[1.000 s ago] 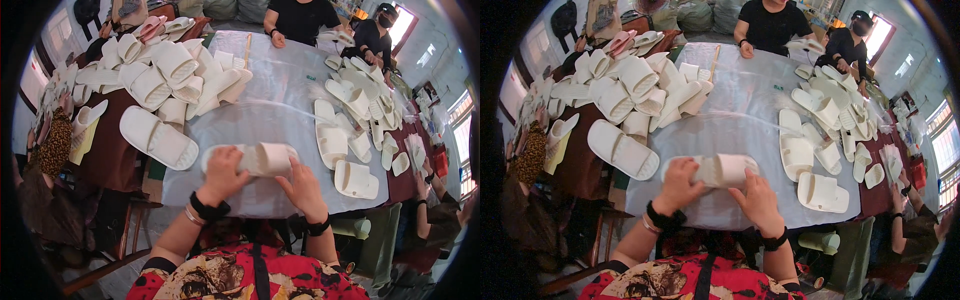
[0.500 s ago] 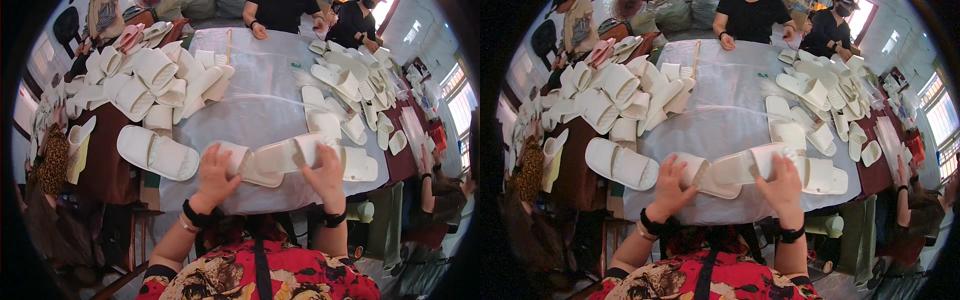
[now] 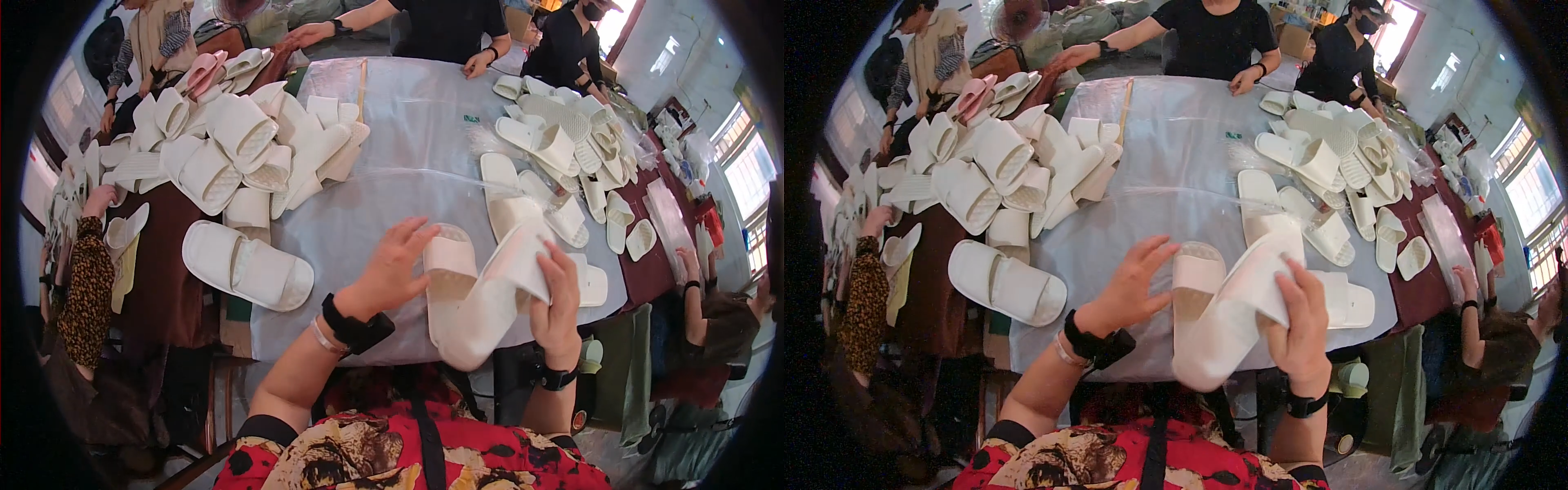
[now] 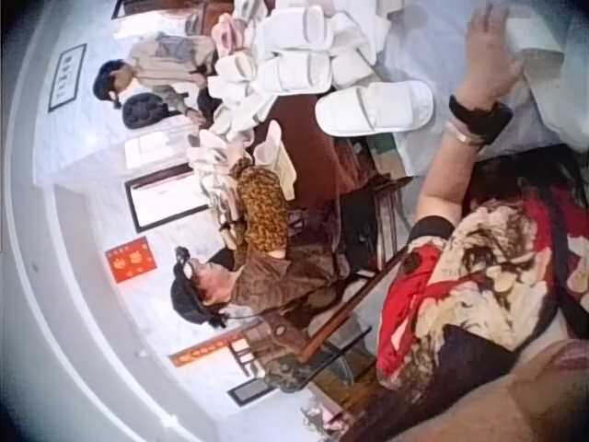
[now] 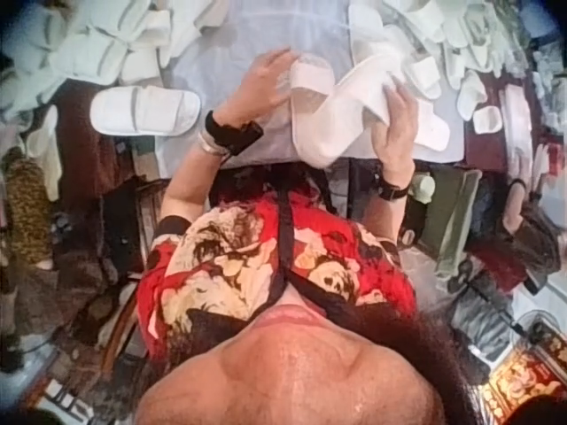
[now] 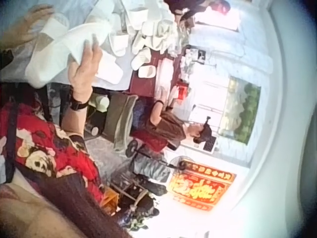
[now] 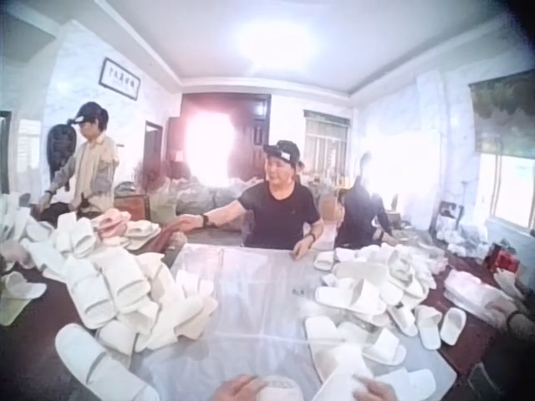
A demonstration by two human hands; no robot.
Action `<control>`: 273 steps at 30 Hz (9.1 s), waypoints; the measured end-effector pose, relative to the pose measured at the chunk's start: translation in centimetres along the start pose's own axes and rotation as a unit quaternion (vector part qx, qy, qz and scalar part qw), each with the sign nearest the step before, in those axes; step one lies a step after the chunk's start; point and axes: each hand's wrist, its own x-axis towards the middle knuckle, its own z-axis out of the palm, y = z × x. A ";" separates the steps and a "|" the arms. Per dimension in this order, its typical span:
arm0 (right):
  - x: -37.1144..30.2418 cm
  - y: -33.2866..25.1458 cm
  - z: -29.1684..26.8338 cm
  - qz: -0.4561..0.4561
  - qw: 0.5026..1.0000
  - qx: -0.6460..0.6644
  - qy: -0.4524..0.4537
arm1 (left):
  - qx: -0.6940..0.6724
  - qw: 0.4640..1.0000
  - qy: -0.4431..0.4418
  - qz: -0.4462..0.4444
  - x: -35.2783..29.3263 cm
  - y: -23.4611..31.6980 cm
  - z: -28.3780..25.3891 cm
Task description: Manually assemble and glue white slippers on a production table.
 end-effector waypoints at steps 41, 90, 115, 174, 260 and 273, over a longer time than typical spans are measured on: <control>-0.1 -3.3 9.4 -0.097 0.976 0.082 -0.174 | -0.253 0.877 0.350 -0.211 7.4 -10.3 -11.9; -3.8 -5.1 8.2 0.102 0.968 0.136 -0.184 | 0.034 0.976 -0.198 -0.078 -7.2 2.0 -3.1; -4.3 -6.2 11.7 0.158 0.944 0.046 -0.285 | -0.065 0.941 -0.177 -0.281 -2.9 -2.9 -1.5; -4.9 -2.0 9.5 0.130 0.988 0.080 0.009 | -0.356 0.905 -0.042 -0.230 1.8 -1.3 3.6; -6.1 0.1 10.2 0.171 0.981 -0.049 -0.072 | -0.494 0.752 -0.178 -0.399 2.7 -4.2 4.9; -3.9 -0.4 10.0 0.134 0.991 0.000 -0.001 | -0.103 0.981 -0.081 -0.140 1.7 -1.3 2.1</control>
